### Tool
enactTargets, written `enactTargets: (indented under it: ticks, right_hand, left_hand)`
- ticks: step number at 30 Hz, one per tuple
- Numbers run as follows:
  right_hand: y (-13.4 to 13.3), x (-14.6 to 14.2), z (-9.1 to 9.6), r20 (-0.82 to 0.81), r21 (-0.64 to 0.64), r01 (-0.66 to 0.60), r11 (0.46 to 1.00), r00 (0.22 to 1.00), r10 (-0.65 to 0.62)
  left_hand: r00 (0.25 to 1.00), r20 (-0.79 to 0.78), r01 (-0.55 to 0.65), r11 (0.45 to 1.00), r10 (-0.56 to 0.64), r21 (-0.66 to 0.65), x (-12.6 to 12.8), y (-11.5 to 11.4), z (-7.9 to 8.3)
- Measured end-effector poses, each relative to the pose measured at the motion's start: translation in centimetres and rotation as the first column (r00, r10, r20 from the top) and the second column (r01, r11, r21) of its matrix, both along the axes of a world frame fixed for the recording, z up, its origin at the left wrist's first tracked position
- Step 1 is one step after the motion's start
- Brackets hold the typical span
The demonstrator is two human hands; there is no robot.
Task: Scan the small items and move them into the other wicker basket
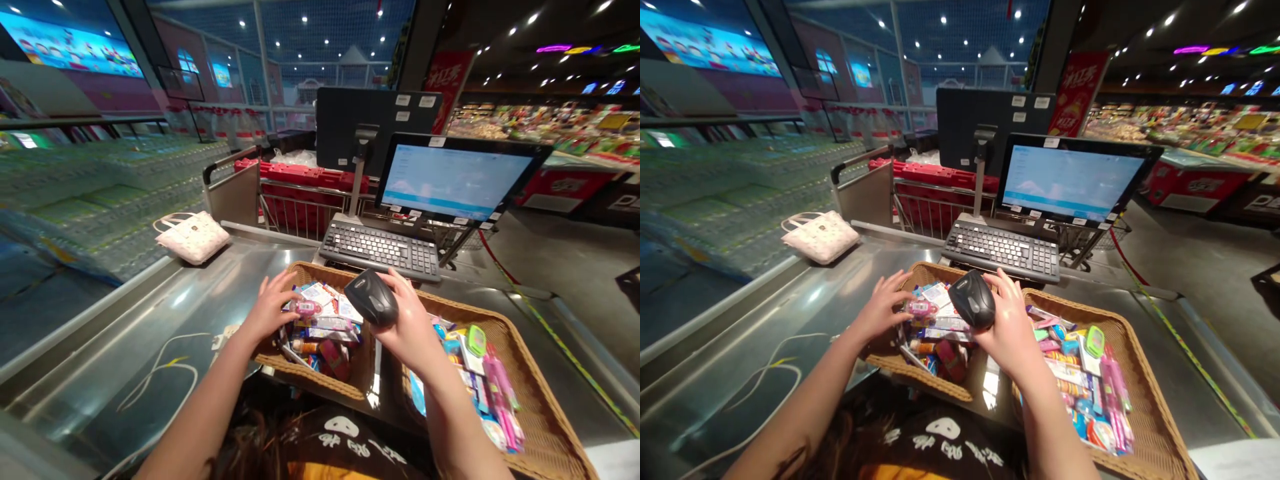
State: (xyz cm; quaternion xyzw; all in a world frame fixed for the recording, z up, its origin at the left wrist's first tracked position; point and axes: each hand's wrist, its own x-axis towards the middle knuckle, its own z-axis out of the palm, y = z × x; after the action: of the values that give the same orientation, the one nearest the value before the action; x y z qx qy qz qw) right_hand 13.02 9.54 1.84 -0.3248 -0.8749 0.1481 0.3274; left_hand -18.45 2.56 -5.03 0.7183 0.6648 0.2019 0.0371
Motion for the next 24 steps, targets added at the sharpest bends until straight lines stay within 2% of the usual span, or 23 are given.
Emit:
enactTargets:
  ticks: [4,11,17,20,24]
  right_hand:
    - [-0.4,-1.3,-0.5,0.047,-0.075,-0.068,0.995,0.996,0.072]
    - [-1.3,-4.0,-1.8,0.113,-0.211,-0.219,0.953,0.963,0.246]
    - [-2.0,-5.0,-2.5,0.112,-0.271,-0.221,0.937,0.959,0.259]
    - [-2.0,-4.6,-2.5,0.083,-0.269,-0.216,0.939,0.966,0.246]
    - [-1.7,-2.7,-2.5,0.035,-0.252,-0.159,0.955,0.984,0.173]
  left_hand:
    - [0.998,-0.004,0.068,0.985,-0.070,-0.159,-1.2,-1.3,-0.8]
    - [0.998,-0.014,0.057,0.934,-0.067,-0.353,-2.4,-2.4,-1.3]
    - [0.996,-0.059,0.034,0.900,-0.067,-0.435,-2.8,-2.9,-2.3]
    - [0.996,-0.086,-0.012,0.921,-0.023,-0.388,-2.2,-2.4,-2.4]
    - [0.998,-0.064,-0.008,0.979,-0.005,-0.206,0.6,-0.2,-1.6]
